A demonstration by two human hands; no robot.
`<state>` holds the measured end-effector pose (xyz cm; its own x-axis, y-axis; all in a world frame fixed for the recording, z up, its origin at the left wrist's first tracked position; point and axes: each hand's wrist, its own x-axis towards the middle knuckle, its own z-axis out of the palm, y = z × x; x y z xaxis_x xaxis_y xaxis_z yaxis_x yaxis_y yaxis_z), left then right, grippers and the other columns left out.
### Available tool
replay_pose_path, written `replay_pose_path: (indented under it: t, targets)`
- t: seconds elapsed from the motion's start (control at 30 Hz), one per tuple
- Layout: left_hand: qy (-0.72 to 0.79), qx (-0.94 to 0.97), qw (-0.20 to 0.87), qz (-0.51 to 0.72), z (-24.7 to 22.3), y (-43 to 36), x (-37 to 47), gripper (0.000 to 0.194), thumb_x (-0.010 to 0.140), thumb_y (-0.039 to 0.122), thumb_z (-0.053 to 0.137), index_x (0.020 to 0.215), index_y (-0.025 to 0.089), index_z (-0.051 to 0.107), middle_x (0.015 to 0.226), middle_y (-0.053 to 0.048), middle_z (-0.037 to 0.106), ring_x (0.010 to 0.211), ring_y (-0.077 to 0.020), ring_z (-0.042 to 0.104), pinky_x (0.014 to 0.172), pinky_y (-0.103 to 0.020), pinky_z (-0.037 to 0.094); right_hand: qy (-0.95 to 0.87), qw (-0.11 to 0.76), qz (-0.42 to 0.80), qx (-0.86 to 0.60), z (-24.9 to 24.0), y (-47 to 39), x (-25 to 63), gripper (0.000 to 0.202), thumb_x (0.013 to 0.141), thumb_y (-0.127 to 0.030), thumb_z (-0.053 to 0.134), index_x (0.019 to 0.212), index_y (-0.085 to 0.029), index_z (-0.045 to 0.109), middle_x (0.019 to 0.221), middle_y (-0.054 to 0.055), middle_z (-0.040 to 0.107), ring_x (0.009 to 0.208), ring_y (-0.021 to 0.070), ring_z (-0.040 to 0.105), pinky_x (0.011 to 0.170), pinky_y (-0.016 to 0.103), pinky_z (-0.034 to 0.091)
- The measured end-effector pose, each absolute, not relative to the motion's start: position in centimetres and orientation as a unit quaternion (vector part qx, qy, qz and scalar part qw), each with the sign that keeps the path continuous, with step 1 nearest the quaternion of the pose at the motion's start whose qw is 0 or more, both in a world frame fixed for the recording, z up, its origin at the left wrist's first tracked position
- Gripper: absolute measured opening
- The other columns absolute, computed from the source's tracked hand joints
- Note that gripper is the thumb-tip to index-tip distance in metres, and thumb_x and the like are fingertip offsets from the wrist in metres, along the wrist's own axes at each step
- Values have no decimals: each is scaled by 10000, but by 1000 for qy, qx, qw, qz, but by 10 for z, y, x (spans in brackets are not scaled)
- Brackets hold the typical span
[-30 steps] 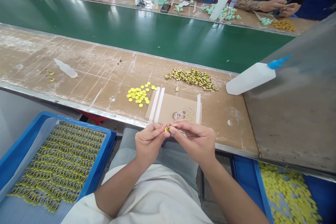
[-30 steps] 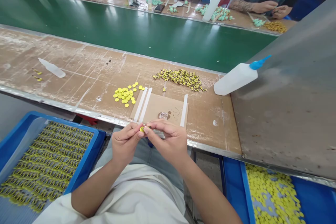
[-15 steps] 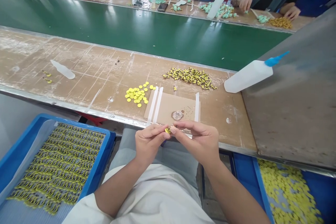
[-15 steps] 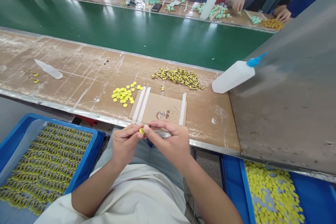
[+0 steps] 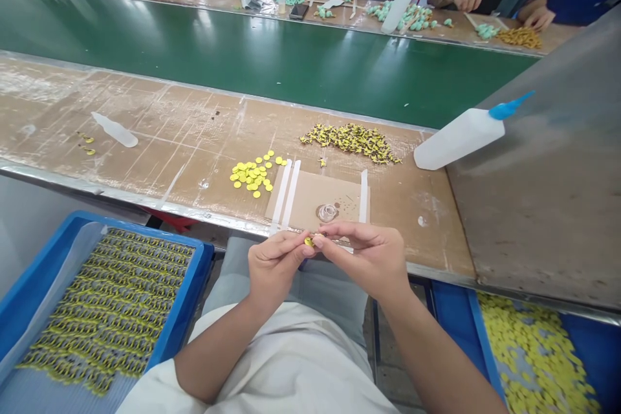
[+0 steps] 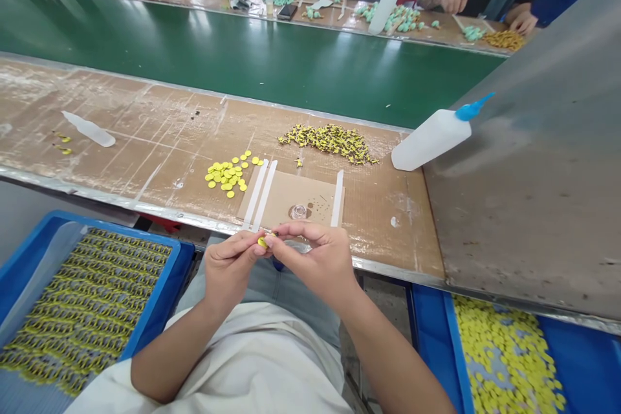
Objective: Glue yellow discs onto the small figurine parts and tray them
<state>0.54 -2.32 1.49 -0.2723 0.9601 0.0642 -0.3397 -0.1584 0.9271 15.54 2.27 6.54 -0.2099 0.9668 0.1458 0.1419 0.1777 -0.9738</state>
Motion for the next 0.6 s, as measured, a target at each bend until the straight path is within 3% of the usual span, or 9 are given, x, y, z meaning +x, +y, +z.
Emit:
replay_pose_path:
  t: [0.13,0.37,0.6]
  targets:
    - [433,367,471,675,17,-23,5,231,792,154,790,989,272,803,813,-47,757,714,-145,678,671,-255,570,-619,465,458,-437,60,21,153,59,795,-217,816,833,-253,787,838,-17,746,740,143,712,719,183,598]
    - [437,375,462,674,22,-24,5,237,796,150,783,994,279,801,787,-42,750,704,-148,673,656,-258,563,-613,487,468,-411,54,21,151,114,800,-185,816,865,-272,783,871,-27,749,960,189,717,940,251,572]
    - [448,362,475,665,20,-25,3,220,799,187,790,1001,271,800,800,-44,745,712,-153,679,661,-258,574,-621,479,470,-404,55,23,151,75,808,-204,810,855,-259,789,877,-12,749,946,220,723,1028,352,548]
